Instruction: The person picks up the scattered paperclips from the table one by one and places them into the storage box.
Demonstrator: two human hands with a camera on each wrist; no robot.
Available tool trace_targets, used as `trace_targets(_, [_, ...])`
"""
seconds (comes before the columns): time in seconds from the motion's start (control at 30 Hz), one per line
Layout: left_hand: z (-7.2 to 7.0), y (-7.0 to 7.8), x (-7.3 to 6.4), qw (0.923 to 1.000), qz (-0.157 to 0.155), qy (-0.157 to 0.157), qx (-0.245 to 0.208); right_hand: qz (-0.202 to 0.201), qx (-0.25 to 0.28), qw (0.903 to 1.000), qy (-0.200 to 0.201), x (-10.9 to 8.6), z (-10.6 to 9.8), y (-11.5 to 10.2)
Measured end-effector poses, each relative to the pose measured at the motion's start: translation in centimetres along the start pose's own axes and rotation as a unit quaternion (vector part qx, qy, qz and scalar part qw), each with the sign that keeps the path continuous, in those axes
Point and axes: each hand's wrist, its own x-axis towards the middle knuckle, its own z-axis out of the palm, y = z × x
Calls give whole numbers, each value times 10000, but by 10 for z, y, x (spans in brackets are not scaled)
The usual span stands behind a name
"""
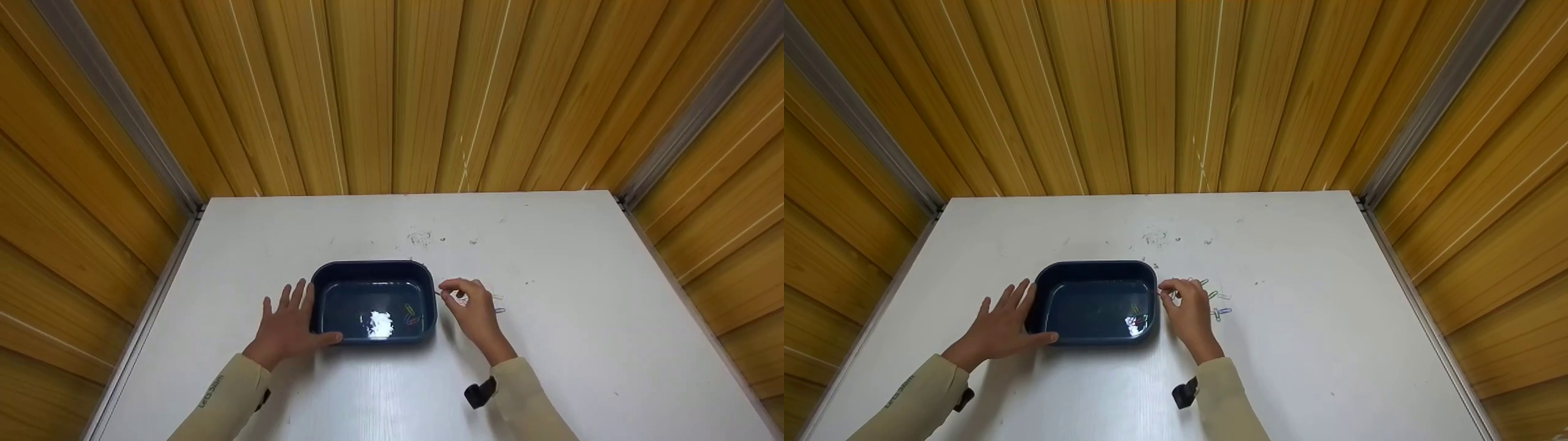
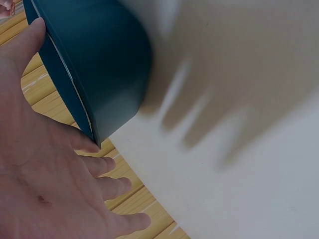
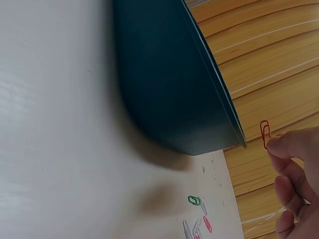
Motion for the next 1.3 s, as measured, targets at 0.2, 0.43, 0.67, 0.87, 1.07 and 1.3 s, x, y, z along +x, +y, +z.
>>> trace_targets(0.2, [0, 0, 0, 10000, -13, -36, -9, 11, 33, 9999, -157, 2, 8, -8])
trace_targets(0.43, [1, 0, 2, 10000, -2, -11, 49, 132, 116, 9992, -360, 3, 15, -15])
trace_targets(0.67, [3, 1, 3, 9999, -6, 21, 141, -240, 150, 9990, -354, 3, 18, -12])
trace_targets(0.87, [4, 0, 5, 10000, -47, 5, 84, -176, 185, 9991, -350, 2, 14, -6])
trace_targets(1.07, [4, -1, 4, 9999, -26, 21, 126, -84, 240, 9991, -344, 1, 9, -2])
trace_targets(1.3, [2, -1, 2, 9999, 25, 9, 150, -17, 185, 9995, -270, 0, -1, 4])
